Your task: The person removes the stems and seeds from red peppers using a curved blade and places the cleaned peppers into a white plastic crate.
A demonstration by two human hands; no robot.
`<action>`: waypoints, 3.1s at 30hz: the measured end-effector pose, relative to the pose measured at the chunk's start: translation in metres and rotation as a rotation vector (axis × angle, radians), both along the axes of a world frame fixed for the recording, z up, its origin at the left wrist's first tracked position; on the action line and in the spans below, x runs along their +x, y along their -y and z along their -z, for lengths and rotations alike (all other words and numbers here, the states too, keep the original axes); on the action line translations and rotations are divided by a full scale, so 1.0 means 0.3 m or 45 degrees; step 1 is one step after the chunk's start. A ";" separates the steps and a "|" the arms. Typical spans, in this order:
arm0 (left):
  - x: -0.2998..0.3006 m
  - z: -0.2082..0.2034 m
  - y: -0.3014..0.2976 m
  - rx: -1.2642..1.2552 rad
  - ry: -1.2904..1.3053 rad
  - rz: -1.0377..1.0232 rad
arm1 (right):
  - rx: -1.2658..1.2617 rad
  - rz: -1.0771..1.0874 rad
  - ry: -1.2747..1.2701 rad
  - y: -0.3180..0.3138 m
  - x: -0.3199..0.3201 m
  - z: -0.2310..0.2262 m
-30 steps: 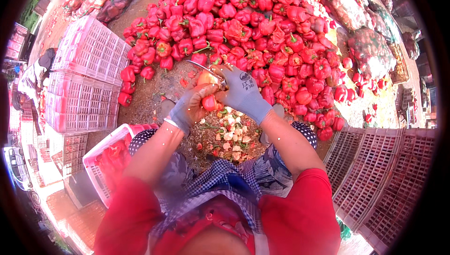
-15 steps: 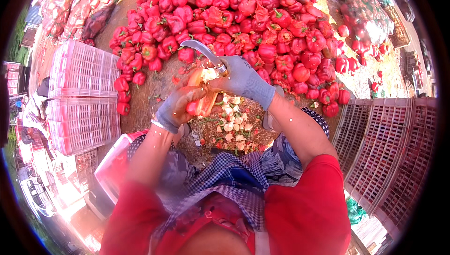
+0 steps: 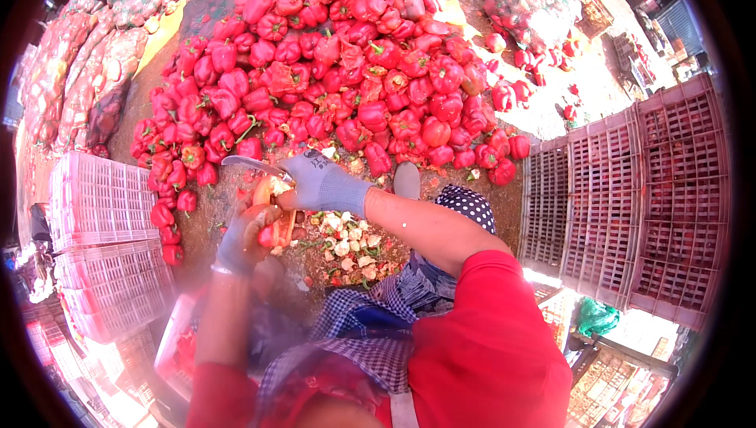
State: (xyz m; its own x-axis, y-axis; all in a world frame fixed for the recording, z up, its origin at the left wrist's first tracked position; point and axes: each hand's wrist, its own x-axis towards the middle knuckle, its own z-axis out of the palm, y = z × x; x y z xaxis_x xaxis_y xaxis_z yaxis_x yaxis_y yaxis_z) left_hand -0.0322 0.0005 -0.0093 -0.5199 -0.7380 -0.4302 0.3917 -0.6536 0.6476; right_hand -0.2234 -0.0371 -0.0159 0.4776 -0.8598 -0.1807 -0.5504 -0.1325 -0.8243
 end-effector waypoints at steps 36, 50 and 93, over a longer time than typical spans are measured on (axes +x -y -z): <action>0.106 0.046 -0.033 0.188 0.100 -0.297 | -0.458 0.082 0.030 0.048 0.133 0.046; 0.122 0.028 -0.024 -0.013 0.008 -0.261 | 0.038 0.284 0.369 0.022 0.146 0.072; 1.051 0.718 -0.947 0.196 2.710 -0.408 | 0.268 0.677 0.603 0.045 0.205 0.093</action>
State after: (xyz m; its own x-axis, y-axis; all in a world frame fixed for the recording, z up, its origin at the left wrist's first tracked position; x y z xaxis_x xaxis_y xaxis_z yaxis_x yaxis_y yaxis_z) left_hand 0.2831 0.2847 -0.2248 0.8021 -0.5907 -0.0877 -0.5827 -0.8063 0.1018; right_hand -0.1620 -0.0508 -0.0437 0.0743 -0.9666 -0.2452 -0.0758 0.2397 -0.9679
